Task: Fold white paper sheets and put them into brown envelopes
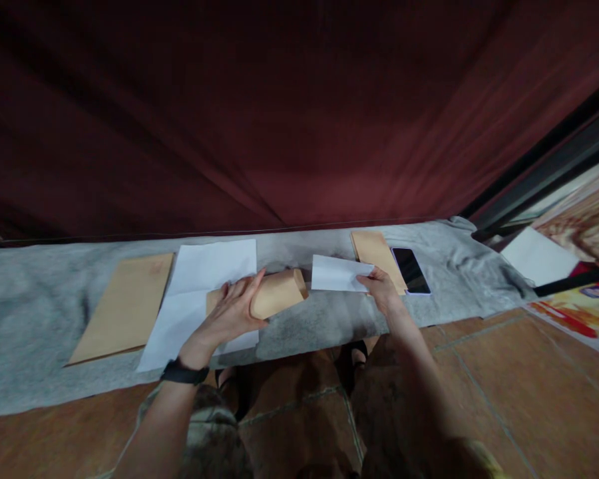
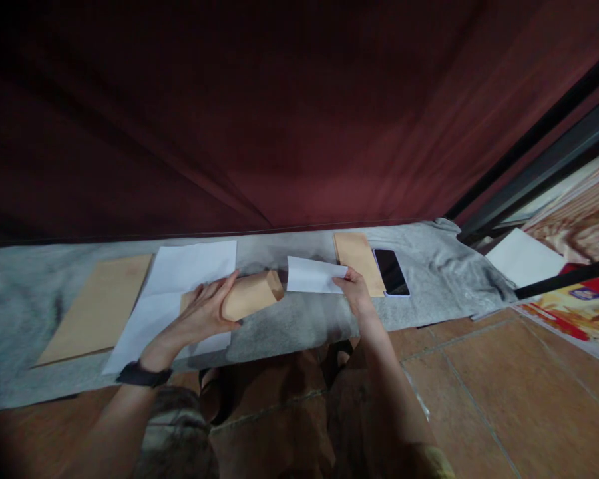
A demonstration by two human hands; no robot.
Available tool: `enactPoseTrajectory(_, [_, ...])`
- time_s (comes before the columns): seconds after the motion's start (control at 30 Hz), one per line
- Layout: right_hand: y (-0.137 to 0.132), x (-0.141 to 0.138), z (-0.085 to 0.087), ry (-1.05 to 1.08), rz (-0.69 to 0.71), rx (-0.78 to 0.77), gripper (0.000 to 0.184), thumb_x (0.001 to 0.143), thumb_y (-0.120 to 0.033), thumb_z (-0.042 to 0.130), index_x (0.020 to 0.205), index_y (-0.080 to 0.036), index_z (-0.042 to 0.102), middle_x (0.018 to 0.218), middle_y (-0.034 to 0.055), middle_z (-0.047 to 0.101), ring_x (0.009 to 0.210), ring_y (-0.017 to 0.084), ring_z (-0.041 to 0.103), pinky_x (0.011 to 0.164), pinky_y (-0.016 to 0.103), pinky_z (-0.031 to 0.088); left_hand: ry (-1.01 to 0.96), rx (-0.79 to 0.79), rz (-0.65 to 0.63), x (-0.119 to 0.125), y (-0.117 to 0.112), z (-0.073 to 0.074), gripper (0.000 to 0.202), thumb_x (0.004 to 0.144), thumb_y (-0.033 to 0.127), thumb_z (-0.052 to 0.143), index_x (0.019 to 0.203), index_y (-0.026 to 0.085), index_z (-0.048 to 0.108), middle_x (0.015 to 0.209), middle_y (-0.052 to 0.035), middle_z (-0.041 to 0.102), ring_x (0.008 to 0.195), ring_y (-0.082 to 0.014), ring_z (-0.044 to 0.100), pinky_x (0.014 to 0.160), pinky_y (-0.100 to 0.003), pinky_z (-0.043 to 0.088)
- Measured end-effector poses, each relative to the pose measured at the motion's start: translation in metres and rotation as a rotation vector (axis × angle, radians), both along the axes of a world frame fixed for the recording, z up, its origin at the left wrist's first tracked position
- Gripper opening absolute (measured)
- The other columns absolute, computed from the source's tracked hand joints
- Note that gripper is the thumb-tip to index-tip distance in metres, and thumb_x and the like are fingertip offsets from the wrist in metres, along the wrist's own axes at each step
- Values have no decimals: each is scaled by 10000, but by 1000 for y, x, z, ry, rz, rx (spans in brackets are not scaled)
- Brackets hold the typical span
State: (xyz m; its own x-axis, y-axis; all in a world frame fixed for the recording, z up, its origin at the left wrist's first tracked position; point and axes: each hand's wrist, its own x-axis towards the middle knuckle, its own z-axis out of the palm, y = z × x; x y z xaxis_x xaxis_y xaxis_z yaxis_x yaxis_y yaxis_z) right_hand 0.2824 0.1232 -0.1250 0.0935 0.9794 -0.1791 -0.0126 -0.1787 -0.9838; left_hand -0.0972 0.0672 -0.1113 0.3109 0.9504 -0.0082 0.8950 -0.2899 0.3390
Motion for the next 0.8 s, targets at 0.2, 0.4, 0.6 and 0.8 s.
enactPoseTrajectory(0.2, [-1,-7,1,103,-41,-62,346,499,-355,843,765,-215,672,616,-54,625,559,129,533,552,253,396,10,9,4,3,1,1,1215,703,446,774,1630,313,-1,1478,-135,492,1395,-389,450,1196,-670,181])
enactPoseTrajectory(0.4, [2,-10,2,-31,44,-55,357,502,-429,812,758,-193,735,653,-10,664,584,139,523,568,267,374,26,72,-27,6,1,2,1194,717,400,764,1627,296,-3,1464,-144,466,1413,-385,413,1198,-683,149])
enactPoseTrajectory(0.6, [5,-8,-6,-144,126,-76,300,513,-454,792,579,-198,651,537,-42,570,546,125,471,562,268,358,72,178,-34,10,2,4,1134,726,349,745,1622,269,54,1459,-161,466,1408,-391,408,1201,-680,129])
enactPoseTrajectory(0.8, [-1,-20,-11,-152,207,-106,228,600,-412,722,651,-190,704,568,-26,619,551,141,514,573,277,402,75,202,-63,16,3,5,1139,718,349,762,1618,263,68,1496,-185,438,1433,-402,379,1205,-676,124])
